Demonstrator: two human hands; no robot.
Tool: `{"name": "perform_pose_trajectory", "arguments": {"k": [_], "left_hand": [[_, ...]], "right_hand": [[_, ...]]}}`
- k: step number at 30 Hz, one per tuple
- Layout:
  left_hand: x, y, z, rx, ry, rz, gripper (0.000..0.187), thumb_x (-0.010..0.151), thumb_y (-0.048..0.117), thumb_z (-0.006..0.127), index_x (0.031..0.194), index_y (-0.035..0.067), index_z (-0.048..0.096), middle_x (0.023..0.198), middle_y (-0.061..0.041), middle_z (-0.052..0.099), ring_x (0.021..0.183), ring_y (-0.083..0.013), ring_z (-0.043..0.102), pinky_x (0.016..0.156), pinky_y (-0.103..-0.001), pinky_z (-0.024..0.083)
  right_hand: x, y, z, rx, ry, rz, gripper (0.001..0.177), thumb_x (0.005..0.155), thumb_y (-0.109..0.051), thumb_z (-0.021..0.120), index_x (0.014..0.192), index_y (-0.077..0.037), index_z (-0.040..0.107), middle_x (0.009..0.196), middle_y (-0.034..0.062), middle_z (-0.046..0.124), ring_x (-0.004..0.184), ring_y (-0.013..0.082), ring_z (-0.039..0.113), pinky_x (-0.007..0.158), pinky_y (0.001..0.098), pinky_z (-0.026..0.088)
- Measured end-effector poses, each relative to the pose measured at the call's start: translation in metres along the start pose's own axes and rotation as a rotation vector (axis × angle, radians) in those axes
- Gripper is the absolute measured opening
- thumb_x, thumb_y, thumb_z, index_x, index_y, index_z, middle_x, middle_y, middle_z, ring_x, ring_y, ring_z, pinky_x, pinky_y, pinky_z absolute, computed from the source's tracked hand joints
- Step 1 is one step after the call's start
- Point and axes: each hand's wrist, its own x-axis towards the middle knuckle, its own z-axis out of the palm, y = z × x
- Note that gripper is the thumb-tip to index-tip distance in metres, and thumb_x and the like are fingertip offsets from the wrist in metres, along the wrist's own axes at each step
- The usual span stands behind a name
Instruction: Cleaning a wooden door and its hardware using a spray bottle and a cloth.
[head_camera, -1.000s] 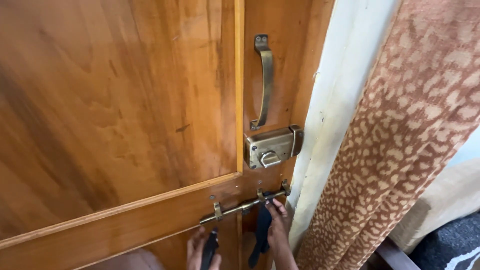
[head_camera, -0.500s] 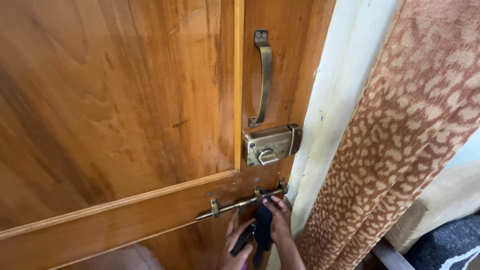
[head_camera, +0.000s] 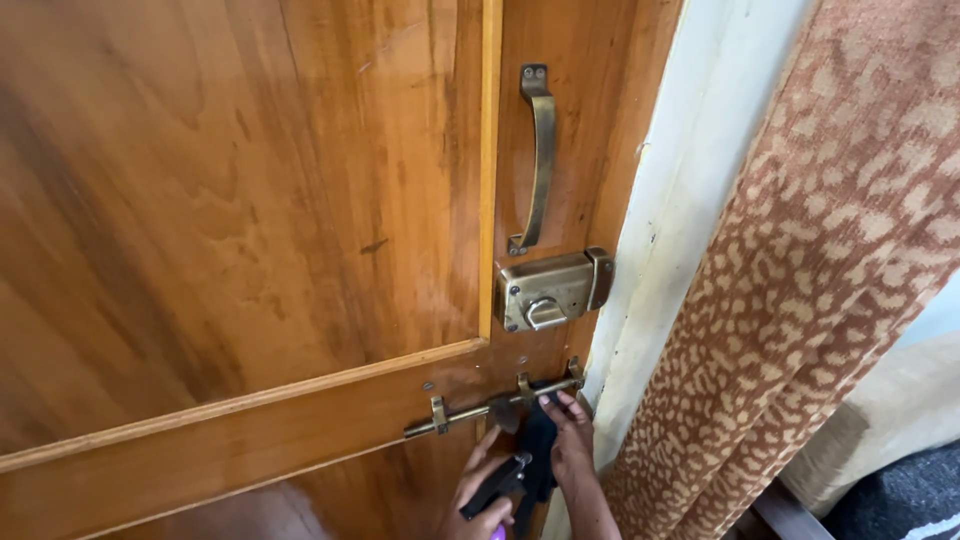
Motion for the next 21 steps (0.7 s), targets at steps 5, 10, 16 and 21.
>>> {"name": "perform_pose_trajectory", "arguments": {"k": [5, 10, 16, 21], "left_hand": [[0.010, 0.049, 0.007, -0.192, -0.048, -0.018, 0.057, 0.070, 0.003, 0.057, 0.126, -0.001, 0.068, 0.176, -0.005, 0.015, 0.089, -0.0229, 0.070, 0.069, -0.031, 0.058], [0.025, 0.049, -0.009, 0.069, 0.022, 0.272, 0.058, 0.075, -0.002, 0.060, 0.132, -0.003, 0.069, 0.175, -0.010, 0.020, 0.134, -0.0213, 0.053, 0.096, -0.031, 0.046], [0.027, 0.054, -0.019, 0.034, -0.010, 0.039, 0.054, 0.073, 0.001, 0.060, 0.126, 0.002, 0.072, 0.173, -0.005, 0.026, 0.125, -0.0087, 0.058, 0.079, -0.024, 0.052], [0.012, 0.035, -0.019, 0.001, -0.008, -0.036, 0.052, 0.074, -0.001, 0.059, 0.125, -0.001, 0.070, 0.175, 0.000, 0.013, 0.116, -0.0135, 0.064, 0.076, -0.025, 0.054]], "right_hand": [[0.002, 0.008, 0.002, 0.066, 0.043, -0.056, 0.034, 0.083, 0.001, 0.078, 0.114, -0.006, 0.069, 0.103, 0.0062, 0.073, 0.092, 0.0182, 0.069, 0.081, 0.0321, 0.054], [0.002, 0.008, 0.006, 0.109, 0.048, -0.065, 0.032, 0.082, 0.002, 0.078, 0.112, -0.007, 0.069, 0.102, 0.0058, 0.073, 0.089, 0.0173, 0.069, 0.079, 0.0315, 0.055], [-0.013, -0.002, 0.015, 0.084, 0.093, -0.034, 0.031, 0.082, 0.002, 0.078, 0.110, -0.009, 0.069, 0.099, 0.0051, 0.072, 0.084, 0.0179, 0.067, 0.073, 0.0334, 0.054], [-0.006, 0.007, 0.013, 0.077, 0.090, -0.055, 0.031, 0.081, 0.000, 0.078, 0.109, -0.009, 0.070, 0.099, 0.0031, 0.073, 0.086, 0.0162, 0.068, 0.076, 0.0314, 0.055]]}}
